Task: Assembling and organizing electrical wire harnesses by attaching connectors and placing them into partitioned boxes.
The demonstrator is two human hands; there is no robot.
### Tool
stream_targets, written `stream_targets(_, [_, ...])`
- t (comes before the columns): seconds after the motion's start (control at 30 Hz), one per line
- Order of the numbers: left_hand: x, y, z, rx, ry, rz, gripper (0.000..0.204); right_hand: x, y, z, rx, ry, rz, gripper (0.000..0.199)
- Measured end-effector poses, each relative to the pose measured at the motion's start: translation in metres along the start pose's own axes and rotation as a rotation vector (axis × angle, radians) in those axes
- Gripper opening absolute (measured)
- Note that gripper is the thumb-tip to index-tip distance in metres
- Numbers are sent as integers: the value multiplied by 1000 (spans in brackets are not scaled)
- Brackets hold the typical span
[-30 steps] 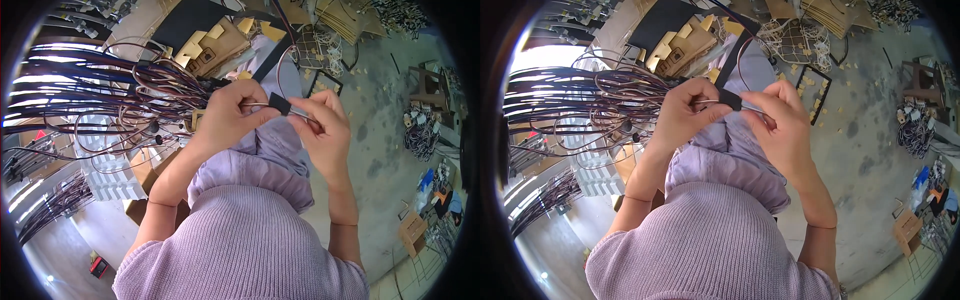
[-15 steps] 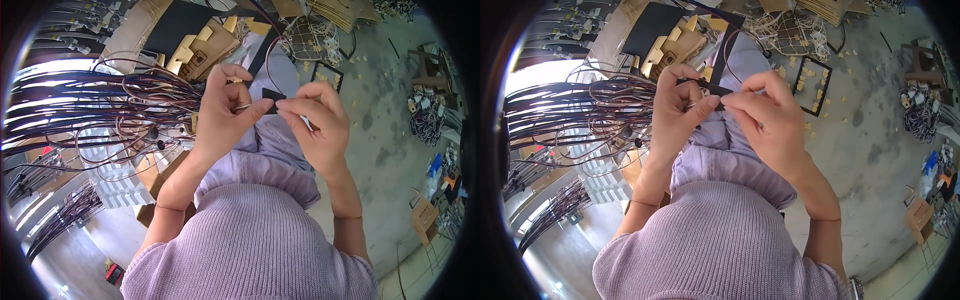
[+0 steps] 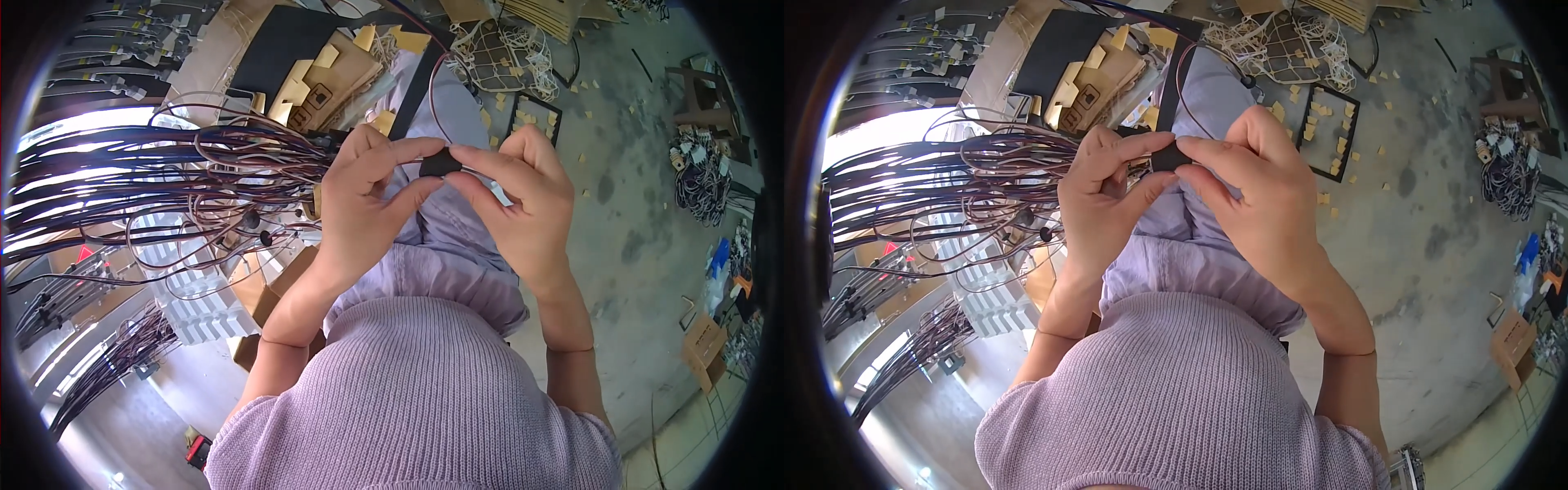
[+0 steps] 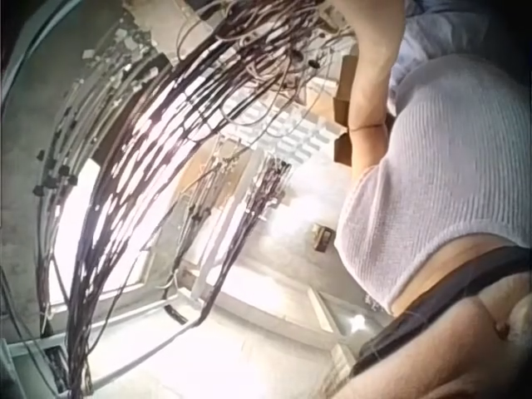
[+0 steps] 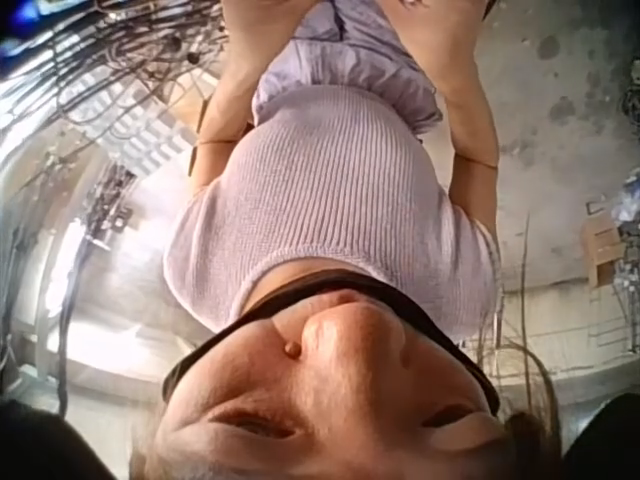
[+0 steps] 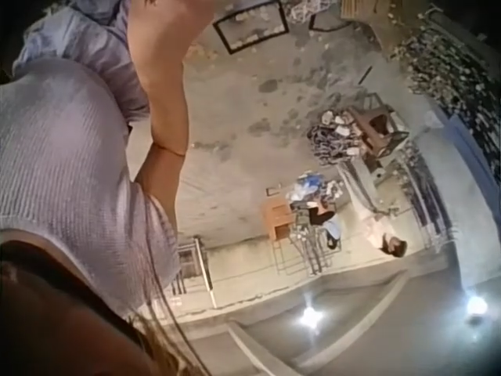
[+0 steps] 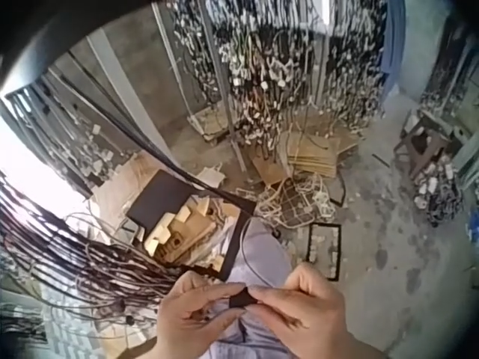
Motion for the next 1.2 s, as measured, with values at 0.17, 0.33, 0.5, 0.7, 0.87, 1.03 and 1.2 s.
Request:
stream_targets(0.17, [0, 0, -3, -94, -42, -70, 38, -1, 0, -1, -12, 10, -36, 38])
stream_targets(0.33, [-4, 1, -1, 36, -3, 6, 35, -3, -4, -3, -26, -53, 7, 38])
stream_targets(0.5, [-15, 4, 3, 263, 40, 246, 28, -10, -7, 2, -166, -102, -117, 23])
stream_targets(0.7, [-29, -30, -9, -490, -229, -267, 32, -37, -17, 2, -264, -212, -130, 16])
stream_targets(0.87, [-41, -12, 14, -849, -325, -693, 61, -55, -58, 21, 237, -333, -321, 30])
stream_targets(1.03, [-57, -43, 40, -1011, -941, -583, 58, -52, -58, 49, 499, -648, -237, 40])
stream_targets(1.2, [-48, -22, -8, -464, -898, -557, 31, 13, -10, 25, -152, -840, -242, 34])
Point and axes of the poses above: each hand's wrist, its own x-axis towards the middle knuckle, its own z-axis out of the palm, y = z × x, the point moved 1 cm from there along x, towards the middle knuckle, and after that the axes turned 3 degrees about x, right-handed, at the moved point
